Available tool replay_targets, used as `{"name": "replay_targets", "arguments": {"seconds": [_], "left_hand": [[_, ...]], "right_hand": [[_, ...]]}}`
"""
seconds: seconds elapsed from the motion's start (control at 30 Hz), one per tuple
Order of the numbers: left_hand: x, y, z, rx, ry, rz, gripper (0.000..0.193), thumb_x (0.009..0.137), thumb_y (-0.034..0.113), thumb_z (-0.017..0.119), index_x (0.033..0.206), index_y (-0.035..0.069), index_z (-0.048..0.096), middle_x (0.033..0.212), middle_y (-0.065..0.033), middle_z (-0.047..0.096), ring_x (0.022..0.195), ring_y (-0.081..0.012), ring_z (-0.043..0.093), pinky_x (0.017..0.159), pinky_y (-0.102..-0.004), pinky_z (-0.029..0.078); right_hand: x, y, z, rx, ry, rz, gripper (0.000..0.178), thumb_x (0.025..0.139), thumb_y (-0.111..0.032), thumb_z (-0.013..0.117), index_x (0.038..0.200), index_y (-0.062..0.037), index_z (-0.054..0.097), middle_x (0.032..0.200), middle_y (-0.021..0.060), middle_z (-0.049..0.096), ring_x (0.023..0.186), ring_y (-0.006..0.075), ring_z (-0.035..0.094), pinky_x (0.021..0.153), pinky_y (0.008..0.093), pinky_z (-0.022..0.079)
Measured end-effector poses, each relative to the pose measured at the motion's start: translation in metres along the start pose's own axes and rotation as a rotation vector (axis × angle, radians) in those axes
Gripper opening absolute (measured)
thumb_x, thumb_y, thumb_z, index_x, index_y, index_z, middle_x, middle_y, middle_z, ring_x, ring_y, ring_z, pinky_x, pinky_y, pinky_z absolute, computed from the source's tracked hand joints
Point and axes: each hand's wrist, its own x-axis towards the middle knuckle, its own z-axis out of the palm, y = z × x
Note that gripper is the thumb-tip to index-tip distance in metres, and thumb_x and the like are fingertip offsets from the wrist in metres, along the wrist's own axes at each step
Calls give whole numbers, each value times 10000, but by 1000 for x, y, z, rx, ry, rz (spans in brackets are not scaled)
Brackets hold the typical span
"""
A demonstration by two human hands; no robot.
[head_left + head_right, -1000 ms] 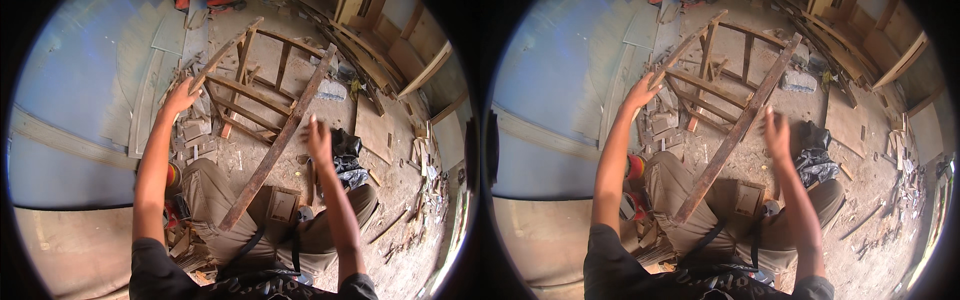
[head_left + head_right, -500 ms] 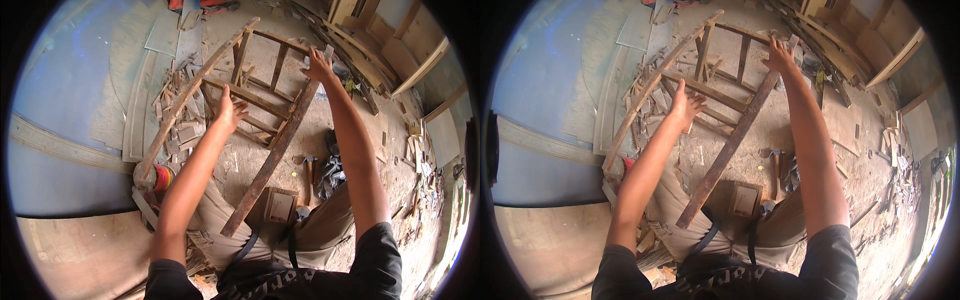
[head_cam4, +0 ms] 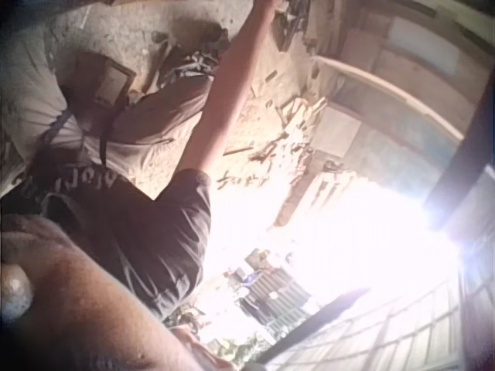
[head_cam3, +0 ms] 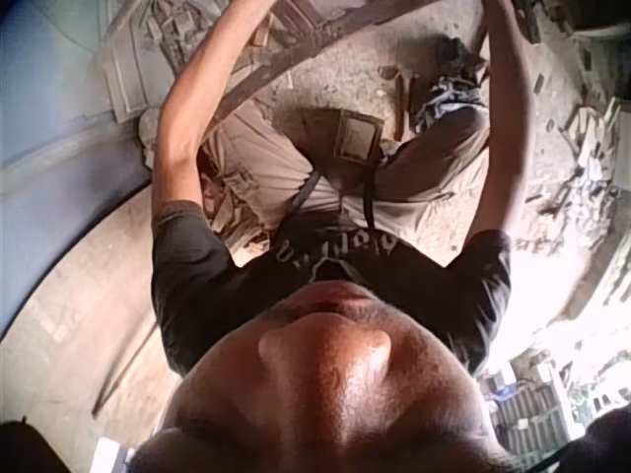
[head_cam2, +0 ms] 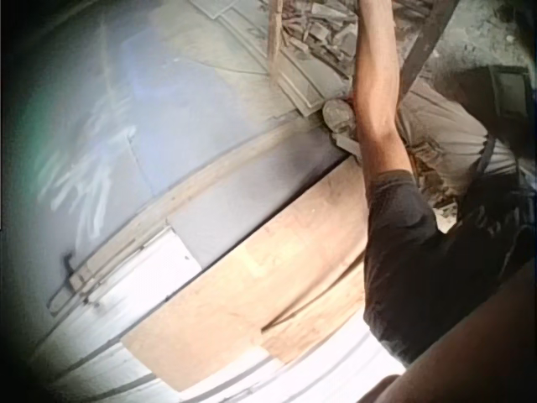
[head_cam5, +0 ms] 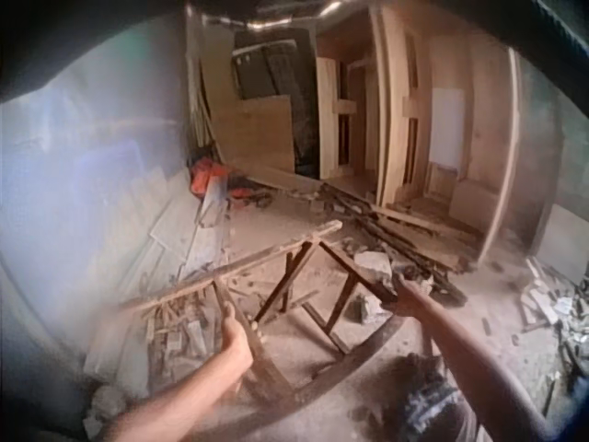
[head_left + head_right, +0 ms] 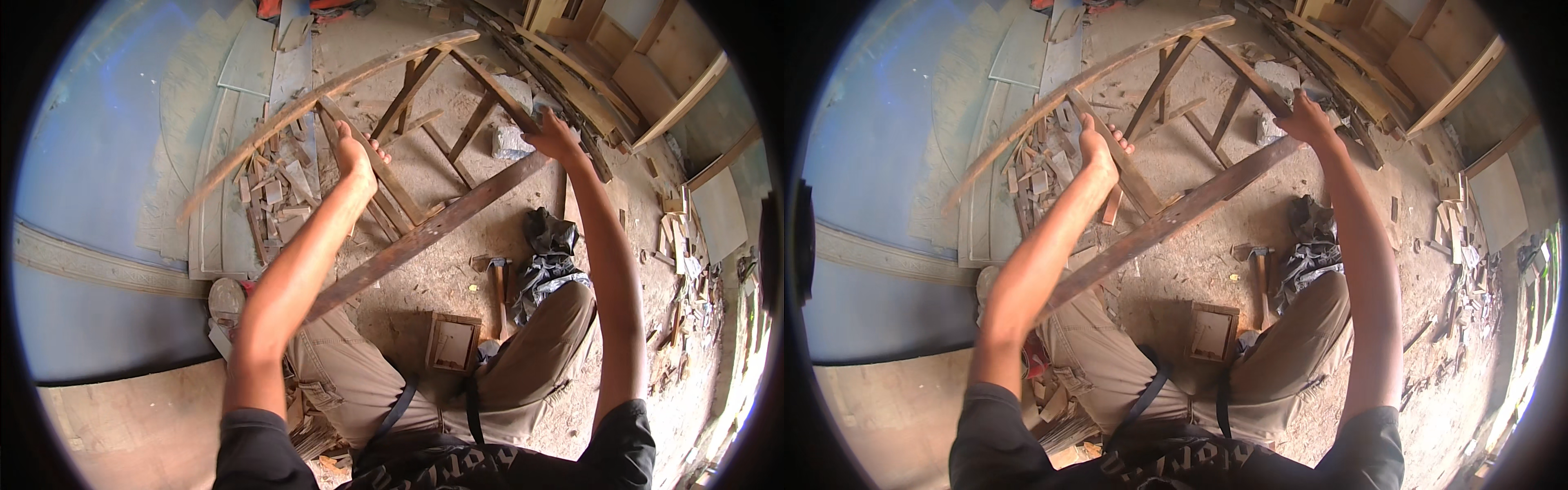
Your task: The person is repairing a wooden chair frame. They use a hammer to drive nails into the joints of the frame, securing the pieces together. The person also uses their hands to align the wooden pieces and inspect the structure.
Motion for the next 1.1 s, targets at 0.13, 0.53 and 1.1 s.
{"name": "replay_targets", "arguments": {"seconds": [0.13,0.53,1.1], "left_hand": [[23,10,-8,140,-78,-32,580,967,642,301,780,107,426,590,-14,409,479,-167,381,479,-322,374],[65,13,-15,436,-162,-173,579,980,626,265,777,105,413,538,33,319,417,-115,294,401,-277,315],[98,18,14,1329,88,388,590,1000,428,303,957,-86,589,757,-217,676,606,-308,687,619,-398,551]], "right_hand": [[-34,-20,-9,117,-138,-74,414,798,-288,697,989,61,584,921,272,647,953,445,611,796,473,485],[-104,-58,-22,75,-115,189,421,890,-415,572,934,-3,645,819,261,670,809,424,665,772,465,532],[-10,-40,15,326,-40,157,655,915,-573,484,1130,45,521,967,330,643,995,475,609,844,510,495]]}}
